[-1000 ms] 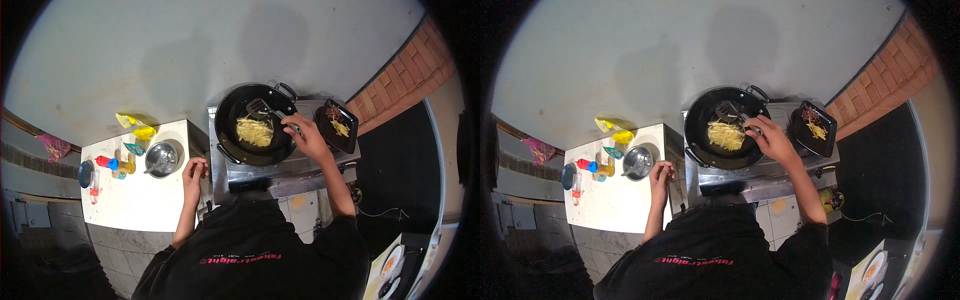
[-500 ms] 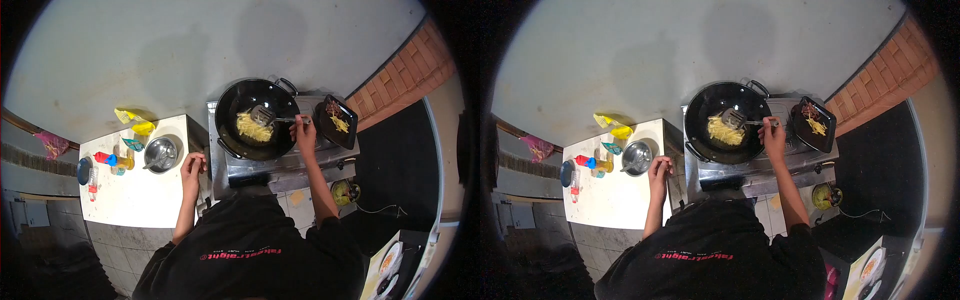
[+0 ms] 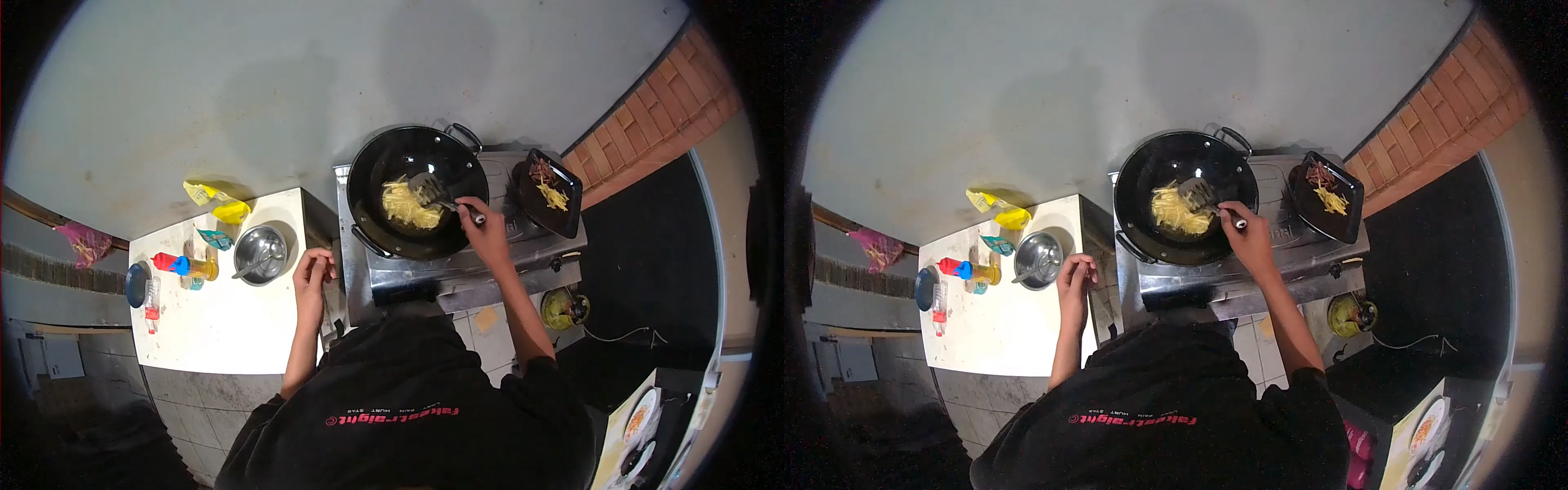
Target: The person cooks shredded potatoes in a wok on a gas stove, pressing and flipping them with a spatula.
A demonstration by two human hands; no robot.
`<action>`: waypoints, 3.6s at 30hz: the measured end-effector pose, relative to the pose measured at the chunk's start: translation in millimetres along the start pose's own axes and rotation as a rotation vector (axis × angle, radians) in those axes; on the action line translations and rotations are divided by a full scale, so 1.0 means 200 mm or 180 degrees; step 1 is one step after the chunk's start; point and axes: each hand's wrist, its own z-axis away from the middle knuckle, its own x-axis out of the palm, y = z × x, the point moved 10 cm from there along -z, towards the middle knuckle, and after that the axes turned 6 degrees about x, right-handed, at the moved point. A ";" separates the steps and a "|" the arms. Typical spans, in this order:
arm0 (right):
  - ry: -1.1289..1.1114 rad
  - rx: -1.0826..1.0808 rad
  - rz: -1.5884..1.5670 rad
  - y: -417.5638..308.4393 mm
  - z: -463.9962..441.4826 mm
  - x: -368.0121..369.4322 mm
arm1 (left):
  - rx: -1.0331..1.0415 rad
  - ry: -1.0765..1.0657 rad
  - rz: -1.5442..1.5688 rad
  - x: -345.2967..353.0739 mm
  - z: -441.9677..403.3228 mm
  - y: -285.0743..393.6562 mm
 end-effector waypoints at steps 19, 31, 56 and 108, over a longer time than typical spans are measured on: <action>0.0029 -0.0285 -0.0069 -0.09 -0.01 -0.06 | -0.0011 0.0099 0.0149 -0.03 0.00 -0.02; -0.0646 -0.1079 0.1180 -0.17 0.14 0.09 | -0.0040 0.0125 0.0168 -0.04 0.00 -0.06; -0.0136 -0.1014 0.0771 -0.19 0.12 -0.06 | -0.0038 0.0052 0.0163 0.02 -0.02 -0.06; -0.1182 -0.1039 0.0992 -0.22 0.08 0.26 | -0.0341 0.0048 0.0286 0.13 -0.07 -0.11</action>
